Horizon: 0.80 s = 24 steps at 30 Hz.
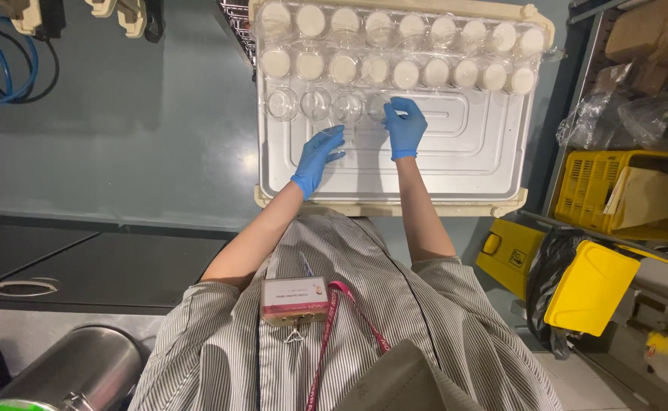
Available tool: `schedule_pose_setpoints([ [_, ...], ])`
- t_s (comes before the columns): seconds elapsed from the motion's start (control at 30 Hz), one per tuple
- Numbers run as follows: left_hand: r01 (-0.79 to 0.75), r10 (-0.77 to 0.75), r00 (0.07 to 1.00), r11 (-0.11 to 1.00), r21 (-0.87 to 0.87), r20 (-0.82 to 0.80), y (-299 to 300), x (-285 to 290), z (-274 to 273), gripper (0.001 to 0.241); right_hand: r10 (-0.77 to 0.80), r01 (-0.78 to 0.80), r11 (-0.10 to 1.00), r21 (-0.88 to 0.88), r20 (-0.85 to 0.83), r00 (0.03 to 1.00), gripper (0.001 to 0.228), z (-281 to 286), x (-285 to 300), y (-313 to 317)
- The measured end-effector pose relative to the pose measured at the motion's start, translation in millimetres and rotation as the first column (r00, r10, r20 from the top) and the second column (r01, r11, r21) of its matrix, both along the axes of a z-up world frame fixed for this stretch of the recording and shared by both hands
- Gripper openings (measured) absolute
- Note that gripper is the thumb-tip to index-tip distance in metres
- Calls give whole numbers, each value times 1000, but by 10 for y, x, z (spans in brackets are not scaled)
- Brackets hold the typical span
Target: Preparing and filling small dessert cups with a white liquid mixture.
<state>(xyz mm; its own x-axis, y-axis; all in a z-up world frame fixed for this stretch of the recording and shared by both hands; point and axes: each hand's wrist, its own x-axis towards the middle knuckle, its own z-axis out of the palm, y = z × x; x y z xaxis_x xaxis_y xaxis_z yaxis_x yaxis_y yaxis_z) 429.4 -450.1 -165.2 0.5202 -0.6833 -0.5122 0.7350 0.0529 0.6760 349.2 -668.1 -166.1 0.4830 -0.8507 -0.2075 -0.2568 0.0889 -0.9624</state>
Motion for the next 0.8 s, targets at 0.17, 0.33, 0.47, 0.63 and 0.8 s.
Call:
schedule_pose_setpoints([
  [0.17,29,-28,999,999,40,-20,-72,-15,-25,43,-22,21,1000,-12,-68,997,23,-264,36,-73],
  [0.33,25,-25,1000,999,40,-20,-52,-3,-108,46,-9,12,998,66,-47,999,27,-259,7,-79],
  [0.47,5,-5,1000,999,48,0,-24,-51,-85,44,-4,-46,946,-322,-152,988,41,98,-84,37],
  [0.63,52,-46,983,998,-26,180,-211,-187,279,41,140,-163,958,-234,-112,984,37,403,-393,383],
  [0.8,133,-102,848,991,-23,519,-619,-278,395,42,164,-184,973,136,143,976,29,130,-581,163],
])
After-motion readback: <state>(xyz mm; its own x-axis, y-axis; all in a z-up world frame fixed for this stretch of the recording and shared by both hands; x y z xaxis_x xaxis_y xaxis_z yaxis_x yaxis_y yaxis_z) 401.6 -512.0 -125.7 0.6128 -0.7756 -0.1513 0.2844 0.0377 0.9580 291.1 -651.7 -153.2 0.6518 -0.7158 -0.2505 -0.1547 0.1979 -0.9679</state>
